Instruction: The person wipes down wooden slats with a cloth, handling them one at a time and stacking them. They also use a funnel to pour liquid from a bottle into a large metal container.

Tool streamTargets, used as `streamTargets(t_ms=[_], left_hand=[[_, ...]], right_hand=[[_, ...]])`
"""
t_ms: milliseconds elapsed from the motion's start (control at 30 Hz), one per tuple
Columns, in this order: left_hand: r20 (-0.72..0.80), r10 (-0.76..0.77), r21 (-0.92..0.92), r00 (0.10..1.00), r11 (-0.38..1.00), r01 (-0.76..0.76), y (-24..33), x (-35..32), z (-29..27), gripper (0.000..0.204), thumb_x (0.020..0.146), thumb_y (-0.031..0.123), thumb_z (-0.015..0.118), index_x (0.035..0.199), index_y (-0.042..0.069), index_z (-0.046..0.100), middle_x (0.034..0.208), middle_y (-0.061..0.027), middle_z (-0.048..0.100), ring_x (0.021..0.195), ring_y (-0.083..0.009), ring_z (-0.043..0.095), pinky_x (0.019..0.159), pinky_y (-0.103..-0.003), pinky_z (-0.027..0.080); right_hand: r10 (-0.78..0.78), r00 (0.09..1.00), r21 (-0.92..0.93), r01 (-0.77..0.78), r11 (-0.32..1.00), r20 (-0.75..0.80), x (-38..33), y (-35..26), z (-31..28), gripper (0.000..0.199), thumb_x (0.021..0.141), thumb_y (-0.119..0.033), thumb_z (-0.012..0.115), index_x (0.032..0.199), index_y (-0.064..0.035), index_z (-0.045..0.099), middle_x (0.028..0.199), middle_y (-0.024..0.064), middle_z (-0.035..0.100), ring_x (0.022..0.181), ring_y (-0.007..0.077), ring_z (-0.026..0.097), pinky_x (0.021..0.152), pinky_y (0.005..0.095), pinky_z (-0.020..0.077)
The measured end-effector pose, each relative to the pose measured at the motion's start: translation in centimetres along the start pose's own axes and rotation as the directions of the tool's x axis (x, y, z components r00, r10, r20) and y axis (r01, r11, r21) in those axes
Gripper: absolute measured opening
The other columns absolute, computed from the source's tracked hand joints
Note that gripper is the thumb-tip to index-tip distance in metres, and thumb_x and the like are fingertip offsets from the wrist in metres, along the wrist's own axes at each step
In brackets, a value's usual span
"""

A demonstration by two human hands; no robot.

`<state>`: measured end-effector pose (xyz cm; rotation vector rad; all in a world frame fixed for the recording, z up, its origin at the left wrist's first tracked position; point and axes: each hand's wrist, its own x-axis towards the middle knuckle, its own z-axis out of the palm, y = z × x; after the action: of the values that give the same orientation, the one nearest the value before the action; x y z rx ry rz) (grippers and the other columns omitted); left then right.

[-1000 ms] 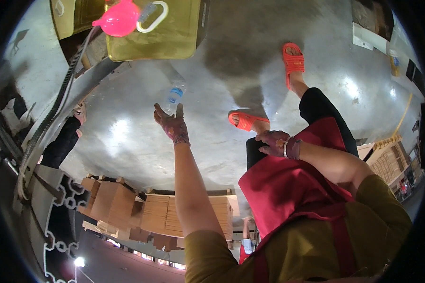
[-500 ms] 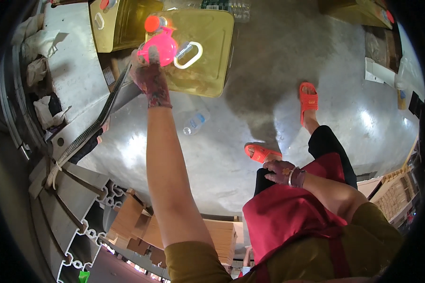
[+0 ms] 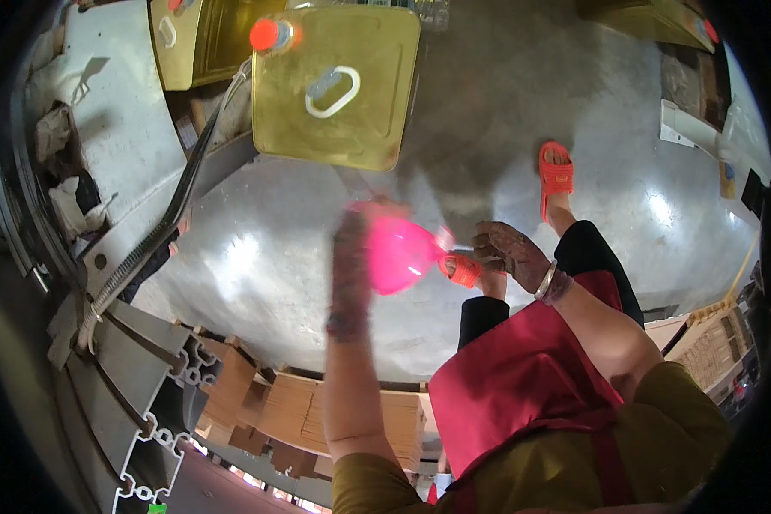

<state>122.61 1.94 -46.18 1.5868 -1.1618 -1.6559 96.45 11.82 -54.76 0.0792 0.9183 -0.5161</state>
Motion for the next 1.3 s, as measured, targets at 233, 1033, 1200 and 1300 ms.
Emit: streamTargets(t_ms=[233, 1033, 1200, 1300], left_hand=[[0.424, -0.583, -0.776, 0.693, 0.161, 0.61, -13.5, -7.9, 7.8, 0.044, 0.1, 0.038, 0.049, 0.122, 0.0, 0.055, 0.11, -0.0116, 0.063, 0.105, -0.0233, 0.062, 0.09, -0.035, 0.051], [-0.587, -0.489, -0.617, 0.645, 0.786, 0.035, -16.1, -16.1, -9.3, 0.036, 0.087, 0.004, 0.055, 0.123, 0.005, 0.053, 0.117, -0.0092, 0.061, 0.106, -0.0247, 0.061, 0.087, -0.041, 0.055], [-0.669, -0.442, -0.512, 0.598, 0.857, 0.06, -16.4, -13.7, -9.4, 0.038, 0.085, 0.004, 0.053, 0.123, 0.004, 0.052, 0.113, -0.0081, 0.06, 0.105, -0.0241, 0.06, 0.089, -0.037, 0.052], [-0.658, -0.462, -0.57, 0.595, 0.821, 0.007, -17.7, -13.4, -9.4, 0.038, 0.084, 0.003, 0.053, 0.122, 0.004, 0.053, 0.112, -0.0088, 0.061, 0.105, -0.025, 0.06, 0.089, -0.037, 0.052]], right_hand=[[-0.059, 0.958, -0.412, 0.176, 0.894, 0.28, -0.5, 1.1, 1.8, 0.066, 0.085, -0.015, 0.07, 0.142, -0.0079, 0.037, 0.138, 0.0086, 0.047, 0.118, 0.0194, 0.052, 0.101, 0.0349, 0.0426], [0.133, 0.99, -0.567, -0.087, 0.819, 0.04, -0.1, 4.1, 2.5, 0.035, 0.09, -0.015, 0.066, 0.121, -0.0054, 0.055, 0.096, -0.0004, 0.054, 0.084, 0.0089, 0.05, 0.078, 0.0253, 0.0451], [0.095, 0.994, -0.571, -0.047, 0.819, 0.055, -0.2, 4.4, 2.6, 0.021, 0.091, -0.012, 0.062, 0.111, -0.0081, 0.056, 0.087, -0.0052, 0.048, 0.079, 0.0062, 0.045, 0.071, 0.0233, 0.0404], [0.13, 0.991, -0.544, -0.087, 0.835, 0.042, -0.3, 3.8, 3.2, 0.017, 0.091, -0.01, 0.06, 0.108, -0.009, 0.056, 0.086, -0.006, 0.047, 0.078, 0.0054, 0.043, 0.07, 0.0228, 0.0392]])
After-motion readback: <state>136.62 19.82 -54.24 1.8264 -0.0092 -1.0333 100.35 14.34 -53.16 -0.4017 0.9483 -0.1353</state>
